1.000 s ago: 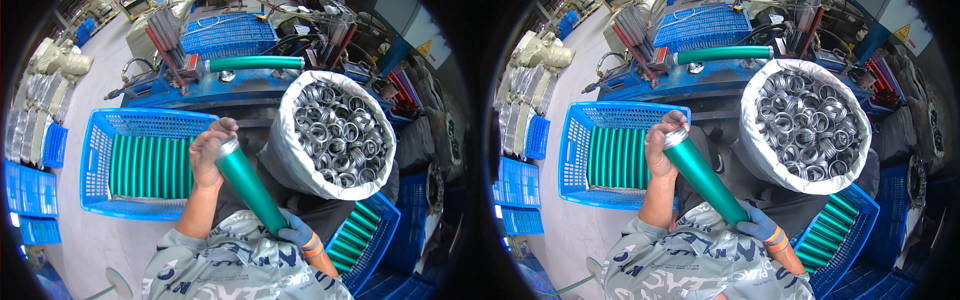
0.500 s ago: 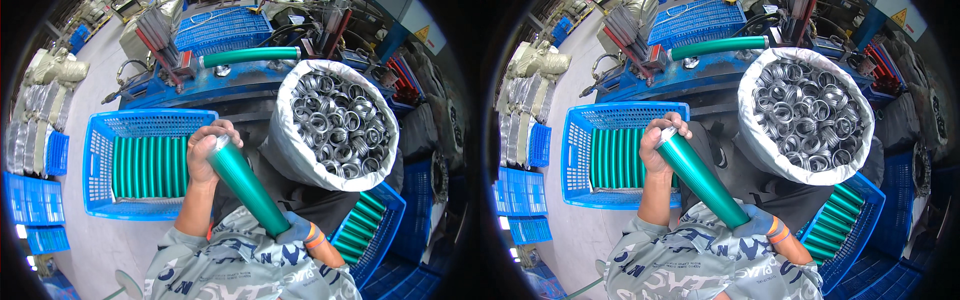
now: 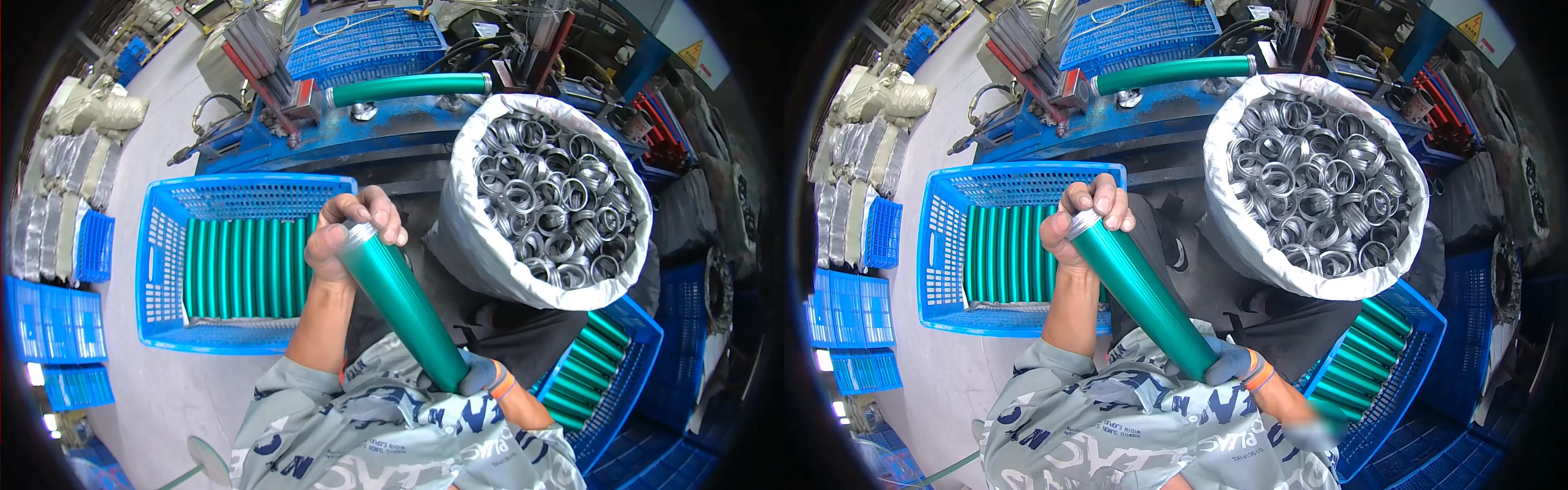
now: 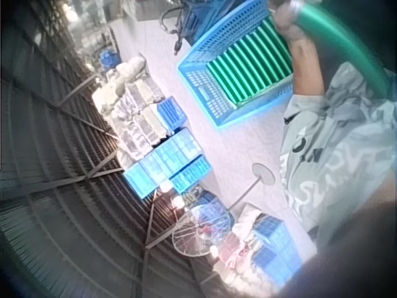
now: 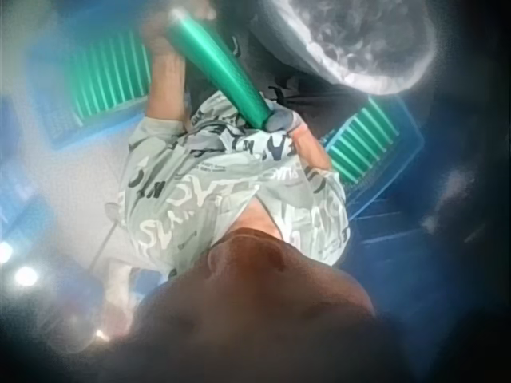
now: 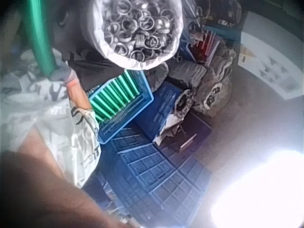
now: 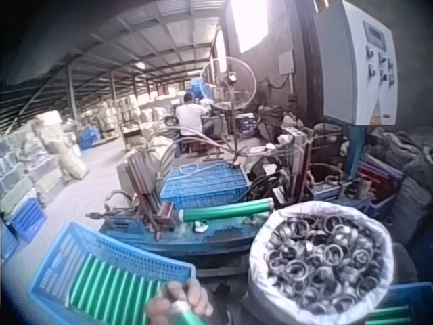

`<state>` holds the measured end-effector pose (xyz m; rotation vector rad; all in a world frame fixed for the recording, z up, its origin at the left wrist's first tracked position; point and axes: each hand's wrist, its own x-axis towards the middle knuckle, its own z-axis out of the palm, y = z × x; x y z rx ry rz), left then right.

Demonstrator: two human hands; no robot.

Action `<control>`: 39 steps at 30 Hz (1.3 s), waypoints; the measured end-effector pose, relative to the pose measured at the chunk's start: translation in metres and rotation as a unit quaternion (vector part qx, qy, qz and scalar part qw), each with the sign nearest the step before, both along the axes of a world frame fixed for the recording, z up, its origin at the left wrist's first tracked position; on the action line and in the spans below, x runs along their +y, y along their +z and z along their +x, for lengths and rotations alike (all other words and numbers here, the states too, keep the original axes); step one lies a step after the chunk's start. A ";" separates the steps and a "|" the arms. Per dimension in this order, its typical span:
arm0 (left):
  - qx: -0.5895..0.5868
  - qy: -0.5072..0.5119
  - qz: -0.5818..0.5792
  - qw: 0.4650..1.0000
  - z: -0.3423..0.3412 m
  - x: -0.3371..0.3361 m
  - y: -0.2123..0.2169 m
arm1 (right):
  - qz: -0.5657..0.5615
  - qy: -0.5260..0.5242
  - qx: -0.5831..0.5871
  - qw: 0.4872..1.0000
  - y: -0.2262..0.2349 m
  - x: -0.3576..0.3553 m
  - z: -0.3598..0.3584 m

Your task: Assembling metal rings onto the ends of green tubes in a manufacturing environment.

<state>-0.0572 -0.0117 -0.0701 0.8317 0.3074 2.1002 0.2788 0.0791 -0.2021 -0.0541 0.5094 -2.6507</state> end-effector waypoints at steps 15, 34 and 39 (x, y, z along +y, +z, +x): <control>0.135 0.094 -0.099 0.981 0.031 -0.011 0.062 | 0.413 -0.137 0.017 0.900 0.036 0.006 -0.027; 0.016 0.152 -0.264 0.953 0.077 -0.041 -0.034 | 0.856 -0.381 0.018 0.348 0.166 0.185 -0.068; -0.126 0.197 -0.234 0.944 0.067 -0.043 -0.031 | 0.956 -0.225 0.084 0.166 0.120 0.214 -0.097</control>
